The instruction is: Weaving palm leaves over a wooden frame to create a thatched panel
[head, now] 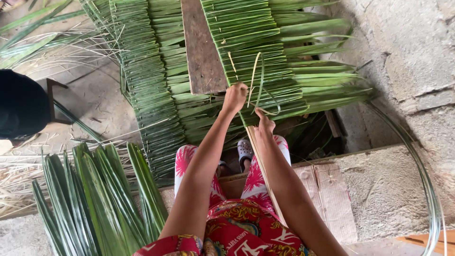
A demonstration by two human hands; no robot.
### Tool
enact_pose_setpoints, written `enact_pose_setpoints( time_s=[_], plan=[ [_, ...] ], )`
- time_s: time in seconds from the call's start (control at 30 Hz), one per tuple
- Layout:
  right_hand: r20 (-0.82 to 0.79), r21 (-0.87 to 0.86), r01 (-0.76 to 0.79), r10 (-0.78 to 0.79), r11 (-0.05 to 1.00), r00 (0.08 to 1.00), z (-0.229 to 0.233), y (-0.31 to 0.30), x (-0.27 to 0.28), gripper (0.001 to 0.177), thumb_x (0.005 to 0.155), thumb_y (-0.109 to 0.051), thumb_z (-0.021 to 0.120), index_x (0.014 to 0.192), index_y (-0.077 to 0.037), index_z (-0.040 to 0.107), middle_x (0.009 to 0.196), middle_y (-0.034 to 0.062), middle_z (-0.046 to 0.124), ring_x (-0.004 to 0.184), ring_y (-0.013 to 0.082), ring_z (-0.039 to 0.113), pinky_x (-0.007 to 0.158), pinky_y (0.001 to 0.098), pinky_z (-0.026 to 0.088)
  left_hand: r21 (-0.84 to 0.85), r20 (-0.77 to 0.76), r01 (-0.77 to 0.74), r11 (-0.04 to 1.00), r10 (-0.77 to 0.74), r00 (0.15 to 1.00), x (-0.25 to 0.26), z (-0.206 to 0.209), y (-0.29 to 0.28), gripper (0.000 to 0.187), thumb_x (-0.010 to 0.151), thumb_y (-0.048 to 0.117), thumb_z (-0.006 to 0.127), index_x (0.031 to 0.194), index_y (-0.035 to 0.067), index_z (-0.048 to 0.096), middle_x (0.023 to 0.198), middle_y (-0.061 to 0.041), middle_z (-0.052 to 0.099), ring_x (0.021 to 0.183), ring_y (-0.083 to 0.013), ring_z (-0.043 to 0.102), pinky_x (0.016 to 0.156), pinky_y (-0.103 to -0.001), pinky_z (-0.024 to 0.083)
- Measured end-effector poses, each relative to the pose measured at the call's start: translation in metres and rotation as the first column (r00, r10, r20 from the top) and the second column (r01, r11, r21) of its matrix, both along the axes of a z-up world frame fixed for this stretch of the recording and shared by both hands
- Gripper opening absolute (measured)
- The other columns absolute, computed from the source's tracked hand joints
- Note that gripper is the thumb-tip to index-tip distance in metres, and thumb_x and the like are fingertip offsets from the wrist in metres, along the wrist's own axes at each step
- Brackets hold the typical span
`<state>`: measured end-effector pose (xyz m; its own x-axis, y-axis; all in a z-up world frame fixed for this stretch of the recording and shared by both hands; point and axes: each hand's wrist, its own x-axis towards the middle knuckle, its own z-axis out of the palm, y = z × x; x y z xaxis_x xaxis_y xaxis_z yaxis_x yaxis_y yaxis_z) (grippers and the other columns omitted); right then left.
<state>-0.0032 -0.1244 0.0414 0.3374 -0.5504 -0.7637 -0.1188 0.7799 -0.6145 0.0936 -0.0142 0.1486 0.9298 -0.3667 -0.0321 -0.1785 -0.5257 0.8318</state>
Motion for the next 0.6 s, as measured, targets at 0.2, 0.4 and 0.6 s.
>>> enact_pose_setpoints(
  time_s=[0.2,0.4,0.6],
  plan=[
    [-0.014,-0.028,-0.015,0.015,0.999,1.000,-0.016,-0.004,0.002,0.080,0.061,-0.009,0.101,0.118,0.020,0.053,0.100,0.0322,0.060,0.086,0.0394,0.069,0.069,0.0549,0.056,0.133,0.426,-0.010,0.991,-0.048,0.904,-0.067,-0.024,0.023,0.016,0.087,-0.001,0.062,0.100,0.004,0.069,0.089,-0.016,0.070,0.089,-0.0373,0.072,0.076,-0.049,0.061],
    [0.019,-0.046,-0.035,0.036,0.998,0.999,-0.030,-0.005,0.021,0.077,0.069,-0.009,0.098,0.120,0.022,0.050,0.107,0.0371,0.058,0.093,0.0434,0.067,0.072,0.0577,0.057,0.184,0.725,-0.095,0.978,-0.070,0.685,-0.065,-0.080,0.000,0.014,0.091,0.022,0.069,0.079,0.014,0.070,0.080,-0.003,0.059,0.082,-0.0245,0.062,0.075,-0.034,0.052],
    [0.017,-0.166,-0.061,0.065,0.984,0.998,-0.155,-0.065,0.039,0.078,0.081,-0.014,0.090,0.131,0.024,0.045,0.128,0.0394,0.054,0.120,0.0528,0.060,0.093,0.0730,0.043,-0.044,0.591,-0.024,0.999,0.045,0.805,-0.083,-0.013,-0.009,0.024,0.089,0.016,0.073,0.068,0.010,0.063,0.073,-0.004,0.056,0.074,-0.0273,0.062,0.069,-0.035,0.052]
  ],
)
